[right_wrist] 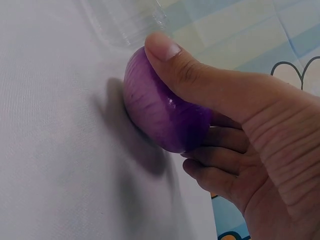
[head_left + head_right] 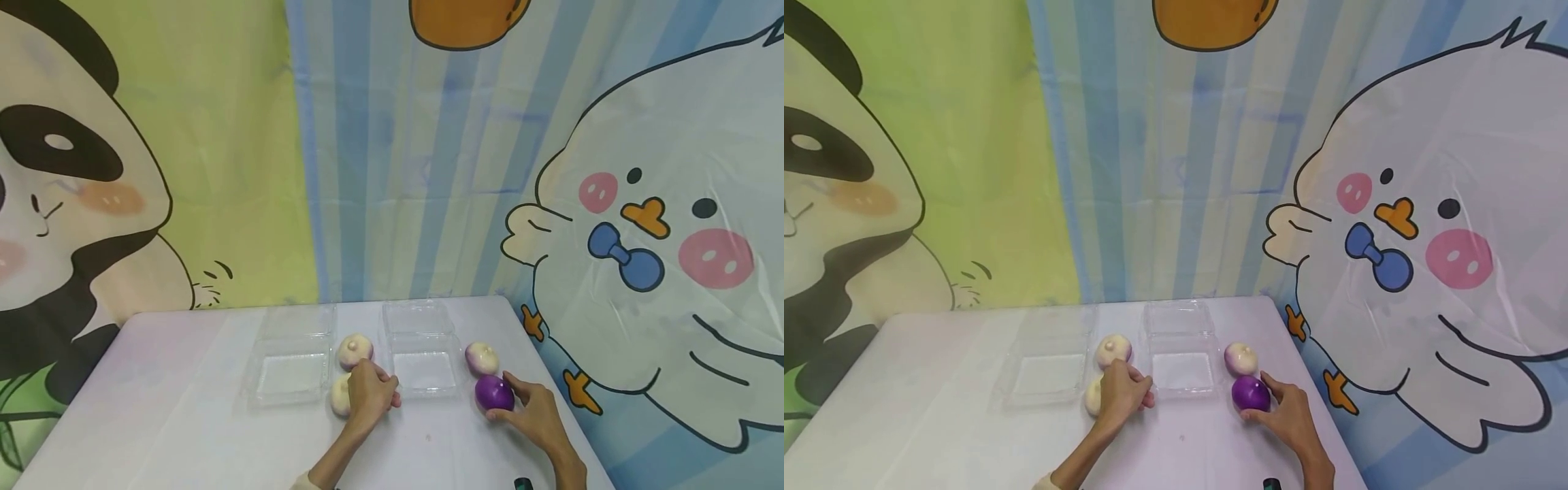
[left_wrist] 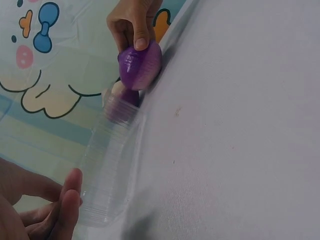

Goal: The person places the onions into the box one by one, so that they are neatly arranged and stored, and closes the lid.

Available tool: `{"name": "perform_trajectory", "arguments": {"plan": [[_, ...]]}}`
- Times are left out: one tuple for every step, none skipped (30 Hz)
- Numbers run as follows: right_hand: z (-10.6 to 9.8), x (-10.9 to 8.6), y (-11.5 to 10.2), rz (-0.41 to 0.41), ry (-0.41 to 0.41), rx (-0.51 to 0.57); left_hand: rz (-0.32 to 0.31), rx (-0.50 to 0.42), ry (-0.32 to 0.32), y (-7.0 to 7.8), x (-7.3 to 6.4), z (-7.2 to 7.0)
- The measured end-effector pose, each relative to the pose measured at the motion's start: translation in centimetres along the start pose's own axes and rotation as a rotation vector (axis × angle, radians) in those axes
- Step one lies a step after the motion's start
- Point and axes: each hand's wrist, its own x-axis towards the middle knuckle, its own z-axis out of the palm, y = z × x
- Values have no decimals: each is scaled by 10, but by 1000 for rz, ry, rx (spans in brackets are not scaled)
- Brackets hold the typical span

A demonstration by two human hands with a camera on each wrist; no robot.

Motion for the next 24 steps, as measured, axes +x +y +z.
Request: {"name": "perform_trajectory", "arguments": {"plan": [[0,0,0,0,2,-2,2,1,-1,0,0,0],[0,1,0,2,1,-2,4,2,-1,0,0,-1],[1,1,-1,5,-1,-1,5,5,-1,0,0,-1],[1,1,-1,7,-2,-1,7,9,-1,0,0,-1],[1,1,-1,8,-3,1,8,12,0,-1,0,-2],[1,1,-1,8,-6,2,9,16,2,-1,0,-2],[1,1,-2,7,-7,4,10,17,3,-1,-1,-2],[1,1,-3,9,-9,6,13,19,3,-1,0,-2],[1,1,-4,10,-9,4,11,18,1,-1,0,-2],[1,2,-4,9,-7,1,11,15,-1,-1,0,-2],[1,2,-4,8,-5,1,11,14,-3,0,1,-2],[1,3,-5,6,-3,1,10,14,-3,0,1,-3],[2,3,-5,5,1,1,12,13,-3,1,2,-3],[2,4,-5,3,4,0,13,14,-1,1,2,-3],[2,4,-5,3,6,-1,14,16,-2,1,3,-3],[2,4,-5,3,6,-1,15,18,-1,2,3,-3],[2,4,-5,6,5,0,13,23,-3,2,4,-3],[2,4,-5,10,3,-1,10,25,-5,2,4,-4],[2,3,-5,14,0,0,8,27,-9,2,4,-4],[2,3,-4,17,-4,1,5,29,-13,2,3,-4],[2,2,-4,19,-6,1,0,29,-17,1,3,-3],[2,2,-4,19,-8,2,-2,30,-18,1,3,-3],[2,2,-5,18,-8,2,-3,31,-18,1,3,-3],[2,3,-5,15,-8,3,1,31,-13,0,3,-3]]}}
